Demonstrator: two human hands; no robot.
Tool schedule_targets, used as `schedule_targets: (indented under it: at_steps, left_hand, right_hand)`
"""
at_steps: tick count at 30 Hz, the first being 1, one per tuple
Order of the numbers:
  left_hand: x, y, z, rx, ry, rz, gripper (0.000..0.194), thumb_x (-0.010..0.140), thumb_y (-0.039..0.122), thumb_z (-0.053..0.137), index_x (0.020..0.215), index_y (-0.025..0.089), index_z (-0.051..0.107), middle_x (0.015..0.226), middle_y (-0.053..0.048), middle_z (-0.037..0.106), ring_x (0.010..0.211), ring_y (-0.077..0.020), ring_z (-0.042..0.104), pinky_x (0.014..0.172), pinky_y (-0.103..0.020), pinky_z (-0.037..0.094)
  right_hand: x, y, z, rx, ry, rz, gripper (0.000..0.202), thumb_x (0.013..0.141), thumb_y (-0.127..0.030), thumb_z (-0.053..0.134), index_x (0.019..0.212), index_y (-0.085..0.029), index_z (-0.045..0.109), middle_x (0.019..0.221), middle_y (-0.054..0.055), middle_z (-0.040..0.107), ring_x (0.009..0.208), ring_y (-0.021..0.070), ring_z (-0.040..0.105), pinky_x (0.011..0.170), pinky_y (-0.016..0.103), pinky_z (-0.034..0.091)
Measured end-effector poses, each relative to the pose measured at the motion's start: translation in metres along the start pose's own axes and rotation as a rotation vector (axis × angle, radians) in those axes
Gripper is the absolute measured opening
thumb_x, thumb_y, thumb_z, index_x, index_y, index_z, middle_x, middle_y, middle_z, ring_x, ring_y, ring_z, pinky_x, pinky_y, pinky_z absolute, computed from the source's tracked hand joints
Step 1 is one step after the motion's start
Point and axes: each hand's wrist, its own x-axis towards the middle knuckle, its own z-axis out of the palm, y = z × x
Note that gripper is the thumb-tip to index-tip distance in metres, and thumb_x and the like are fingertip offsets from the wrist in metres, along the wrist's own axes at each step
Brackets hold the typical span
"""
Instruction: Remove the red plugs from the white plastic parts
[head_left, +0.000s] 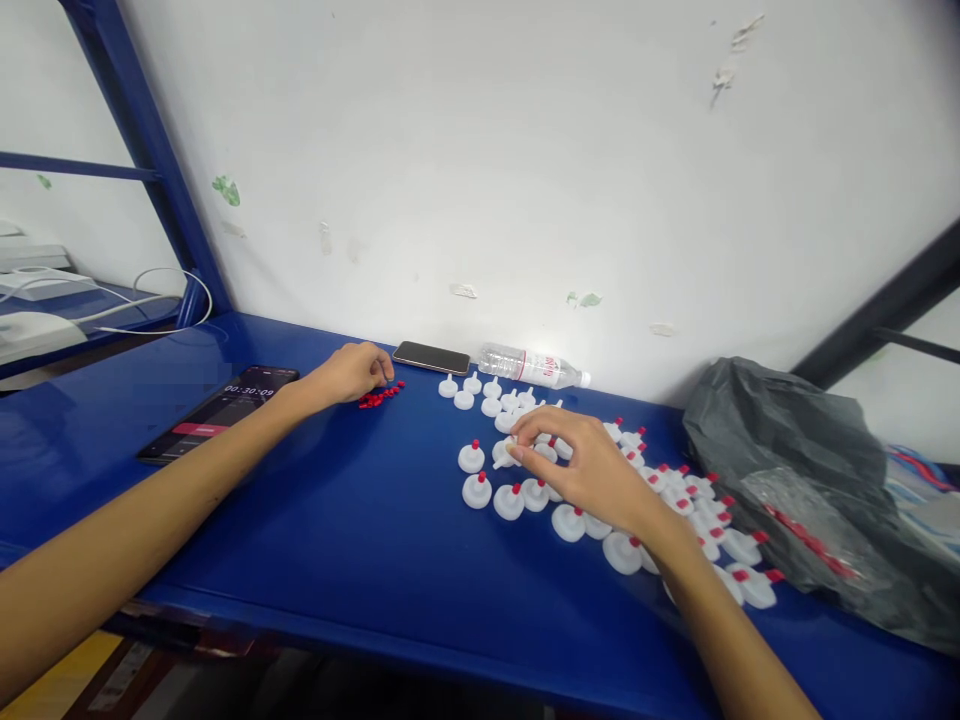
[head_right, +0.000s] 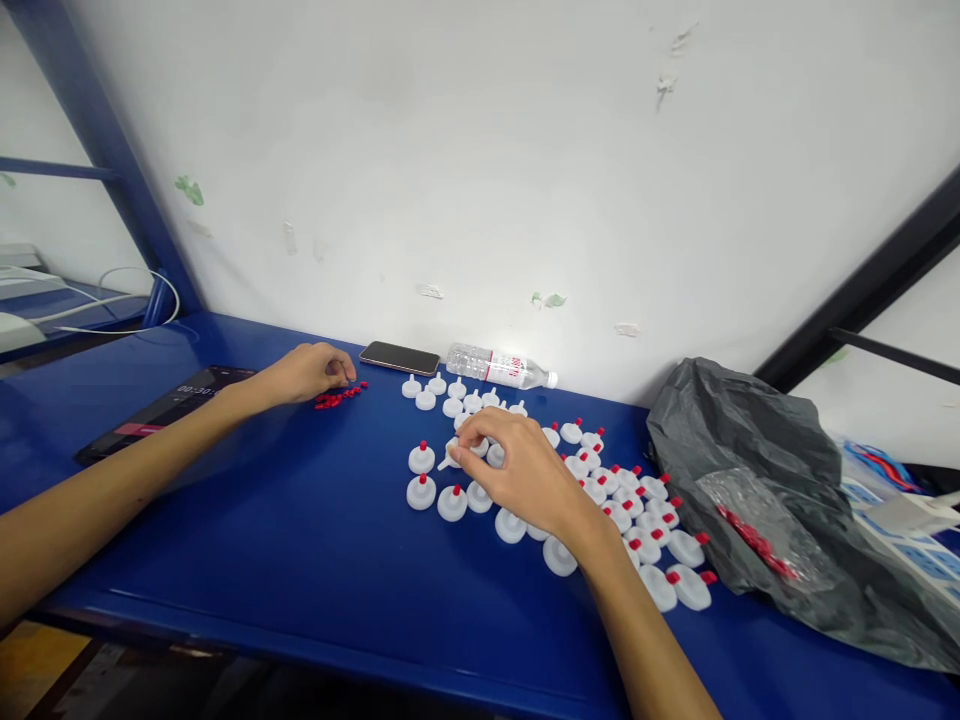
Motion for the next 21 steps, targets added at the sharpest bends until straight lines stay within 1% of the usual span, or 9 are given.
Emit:
schedule_targets:
  at_steps: [2, 4, 7, 9, 13, 16, 17, 19, 21]
  left_hand:
    - [0.0, 0.0, 0.001, 0.0, 0.002, 0.018, 0.026, 0.073, 0.019, 0.059, 0.092, 0.021, 0.076, 0.082, -0.002, 0.079, 0.071, -0.0191, 0.072, 0.064, -0.025, 0.05]
    - [0.0, -0.001, 0.003, 0.003, 0.002, 0.03, 0.027, 0.074, 0.02, 0.058, 0.095, 0.021, 0.076, 0.084, -0.003, 0.078, 0.067, -0.0187, 0.071, 0.062, -0.026, 0.05]
    - [0.0, -0.004, 0.004, 0.018, 0.009, 0.04, 0.026, 0.078, 0.019, 0.056, 0.096, 0.019, 0.074, 0.084, -0.004, 0.078, 0.067, -0.0185, 0.07, 0.063, -0.026, 0.049]
    - [0.0, -0.005, 0.005, 0.046, 0.025, 0.043, 0.028, 0.078, 0.015, 0.054, 0.097, 0.018, 0.074, 0.084, -0.005, 0.077, 0.07, -0.0195, 0.07, 0.065, -0.026, 0.048]
    - [-0.003, 0.0, 0.005, 0.128, 0.077, 0.041, 0.032, 0.078, 0.009, 0.051, 0.099, 0.017, 0.073, 0.092, -0.01, 0.076, 0.084, -0.0254, 0.07, 0.07, -0.03, 0.047]
    - [-0.009, 0.01, 0.004, 0.163, 0.11, 0.044, 0.028, 0.085, 0.013, 0.049, 0.1, 0.018, 0.072, 0.099, -0.012, 0.074, 0.089, -0.0279, 0.069, 0.073, -0.033, 0.047]
    - [-0.011, 0.015, 0.004, 0.169, 0.13, 0.045, 0.027, 0.089, 0.015, 0.047, 0.101, 0.019, 0.071, 0.101, -0.013, 0.073, 0.089, -0.0281, 0.069, 0.073, -0.034, 0.047]
    - [-0.015, 0.025, 0.003, 0.152, 0.21, 0.073, 0.028, 0.096, 0.02, 0.044, 0.105, 0.02, 0.07, 0.105, -0.013, 0.07, 0.089, -0.0276, 0.068, 0.074, -0.035, 0.048]
    - [-0.02, 0.036, 0.003, 0.082, 0.322, 0.169, 0.029, 0.1, 0.023, 0.04, 0.107, 0.02, 0.069, 0.108, -0.012, 0.068, 0.09, -0.0253, 0.067, 0.078, -0.034, 0.05]
  right_hand:
    - [0.0, 0.001, 0.001, -0.002, 0.024, 0.011, 0.019, 0.098, -0.033, 0.061, 0.083, -0.024, 0.067, 0.112, 0.004, 0.076, 0.106, 0.023, 0.071, 0.093, 0.037, 0.053]
    - [0.0, 0.001, 0.002, 0.002, 0.018, 0.031, 0.019, 0.1, -0.034, 0.06, 0.086, -0.024, 0.067, 0.11, 0.003, 0.077, 0.11, 0.0237, 0.071, 0.093, 0.036, 0.052]
    - [0.0, 0.0, 0.002, 0.005, 0.018, 0.038, 0.019, 0.102, -0.036, 0.058, 0.089, -0.024, 0.066, 0.098, 0.001, 0.078, 0.103, 0.0229, 0.073, 0.087, 0.034, 0.053]
    - [0.001, 0.0, 0.002, -0.007, 0.03, 0.033, 0.019, 0.102, -0.036, 0.057, 0.09, -0.024, 0.066, 0.093, 0.0, 0.077, 0.095, 0.0214, 0.073, 0.084, 0.033, 0.052]
    - [0.001, 0.0, 0.002, -0.009, 0.035, 0.035, 0.022, 0.104, -0.04, 0.055, 0.092, -0.025, 0.066, 0.094, -0.001, 0.077, 0.086, 0.0193, 0.071, 0.078, 0.032, 0.051]
    - [0.001, 0.001, 0.003, -0.005, 0.048, 0.023, 0.022, 0.104, -0.04, 0.054, 0.093, -0.025, 0.066, 0.094, -0.001, 0.075, 0.084, 0.0185, 0.07, 0.077, 0.032, 0.05]
    - [0.001, 0.001, 0.003, -0.01, 0.054, 0.018, 0.022, 0.104, -0.04, 0.054, 0.094, -0.025, 0.066, 0.093, -0.001, 0.075, 0.084, 0.0184, 0.07, 0.078, 0.033, 0.05]
    - [0.0, 0.002, 0.004, -0.032, 0.068, 0.01, 0.021, 0.105, -0.039, 0.053, 0.095, -0.026, 0.065, 0.092, -0.001, 0.074, 0.083, 0.0188, 0.069, 0.078, 0.034, 0.05]
    - [0.0, 0.003, 0.004, -0.068, 0.082, 0.003, 0.022, 0.105, -0.039, 0.052, 0.095, -0.026, 0.065, 0.094, 0.001, 0.074, 0.086, 0.0206, 0.069, 0.081, 0.036, 0.05]
